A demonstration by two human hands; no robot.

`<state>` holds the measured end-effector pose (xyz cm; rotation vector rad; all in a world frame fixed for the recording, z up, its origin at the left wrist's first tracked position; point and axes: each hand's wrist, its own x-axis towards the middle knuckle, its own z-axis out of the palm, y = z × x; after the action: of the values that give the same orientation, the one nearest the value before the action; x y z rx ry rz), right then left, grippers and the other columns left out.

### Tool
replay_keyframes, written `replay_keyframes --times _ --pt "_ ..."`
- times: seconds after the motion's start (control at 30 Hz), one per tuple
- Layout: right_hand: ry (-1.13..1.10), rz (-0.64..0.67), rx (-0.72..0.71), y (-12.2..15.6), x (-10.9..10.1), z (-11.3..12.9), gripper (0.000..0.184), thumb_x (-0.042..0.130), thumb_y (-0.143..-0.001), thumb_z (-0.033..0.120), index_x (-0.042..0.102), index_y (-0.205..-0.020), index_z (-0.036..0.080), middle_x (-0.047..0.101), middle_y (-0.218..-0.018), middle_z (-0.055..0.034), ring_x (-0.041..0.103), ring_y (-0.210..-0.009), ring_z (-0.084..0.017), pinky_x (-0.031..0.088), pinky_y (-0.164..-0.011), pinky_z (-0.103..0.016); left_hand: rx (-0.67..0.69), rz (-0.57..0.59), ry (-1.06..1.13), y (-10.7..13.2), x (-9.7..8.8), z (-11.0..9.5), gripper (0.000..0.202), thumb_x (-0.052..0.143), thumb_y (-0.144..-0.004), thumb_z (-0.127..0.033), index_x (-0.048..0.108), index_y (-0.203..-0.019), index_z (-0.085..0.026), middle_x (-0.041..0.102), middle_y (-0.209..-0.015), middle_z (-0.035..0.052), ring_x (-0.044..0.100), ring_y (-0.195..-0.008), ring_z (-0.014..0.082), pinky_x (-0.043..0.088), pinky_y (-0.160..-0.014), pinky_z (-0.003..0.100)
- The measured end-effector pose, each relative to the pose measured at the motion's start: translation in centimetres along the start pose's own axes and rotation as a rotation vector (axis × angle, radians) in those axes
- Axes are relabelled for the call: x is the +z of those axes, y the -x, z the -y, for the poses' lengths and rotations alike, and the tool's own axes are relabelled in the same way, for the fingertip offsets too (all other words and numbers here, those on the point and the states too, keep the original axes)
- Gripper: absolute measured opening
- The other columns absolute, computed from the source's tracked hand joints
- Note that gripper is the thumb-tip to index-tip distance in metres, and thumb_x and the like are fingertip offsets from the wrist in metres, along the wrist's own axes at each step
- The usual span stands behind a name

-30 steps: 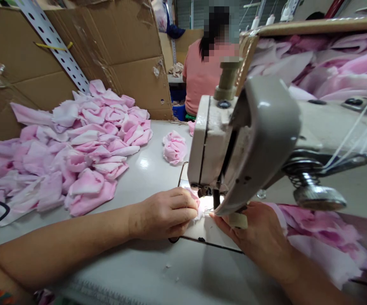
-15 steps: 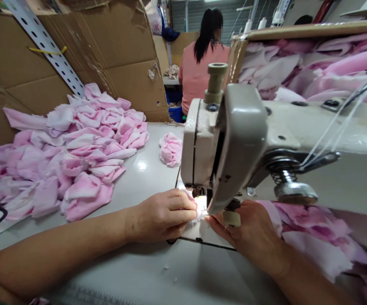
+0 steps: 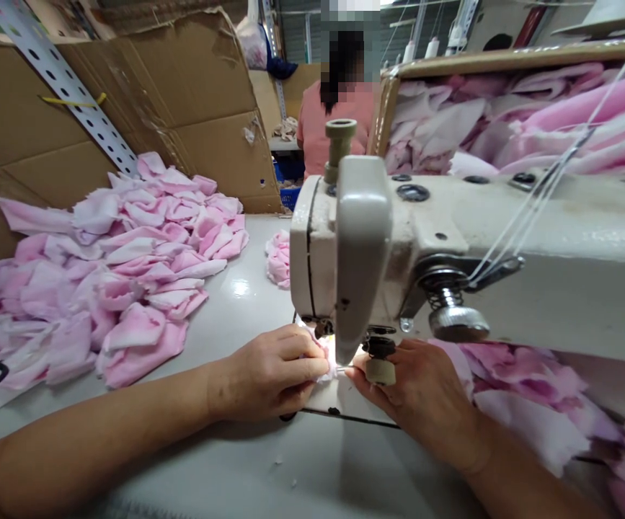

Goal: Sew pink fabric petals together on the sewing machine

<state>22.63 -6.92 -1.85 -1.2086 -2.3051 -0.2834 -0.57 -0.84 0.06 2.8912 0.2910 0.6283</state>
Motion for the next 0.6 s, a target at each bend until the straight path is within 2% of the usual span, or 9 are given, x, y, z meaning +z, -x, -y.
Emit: replay_keyframes --times 0.27,0.47,0.6 --pt "0.003 -0.050 0.009 0.10 0.18 0.08 0.024 0.048 -0.095 0.027 0.068 -0.083 0.022 0.062 -0.068 -0.0001 0.055 -0.061 -0.013 0.037 -0.061 -0.027 0.002 0.007 0.010 0.08 -0.01 0.04 0.016 0.050 -0.083 -0.011 0.060 -0.096 -0.014 0.064 -0.094 0.0077 0.057 -0.090 0.0169 0.048 -0.090 0.031" --pt "0.003 -0.043 0.020 0.01 0.14 0.51 0.025 0.047 -0.095 0.027 0.067 -0.081 0.022 0.062 -0.067 0.0001 0.054 -0.060 -0.013 0.037 -0.061 -0.027 -0.026 0.049 -0.011 0.13 0.02 -0.06 0.020 0.049 -0.085 -0.013 0.061 -0.101 -0.014 0.063 -0.094 0.0087 0.057 -0.089 0.0179 0.049 -0.088 0.033" --pt "-0.015 0.002 0.032 0.37 -0.30 -0.14 0.030 0.044 -0.096 0.030 0.067 -0.077 0.022 0.060 -0.063 -0.0001 0.053 -0.055 -0.013 0.037 -0.056 -0.027 -0.025 0.071 -0.019 0.09 -0.07 -0.10 0.019 0.048 -0.085 -0.014 0.060 -0.100 -0.013 0.063 -0.096 0.0091 0.057 -0.090 0.0185 0.048 -0.088 0.033"
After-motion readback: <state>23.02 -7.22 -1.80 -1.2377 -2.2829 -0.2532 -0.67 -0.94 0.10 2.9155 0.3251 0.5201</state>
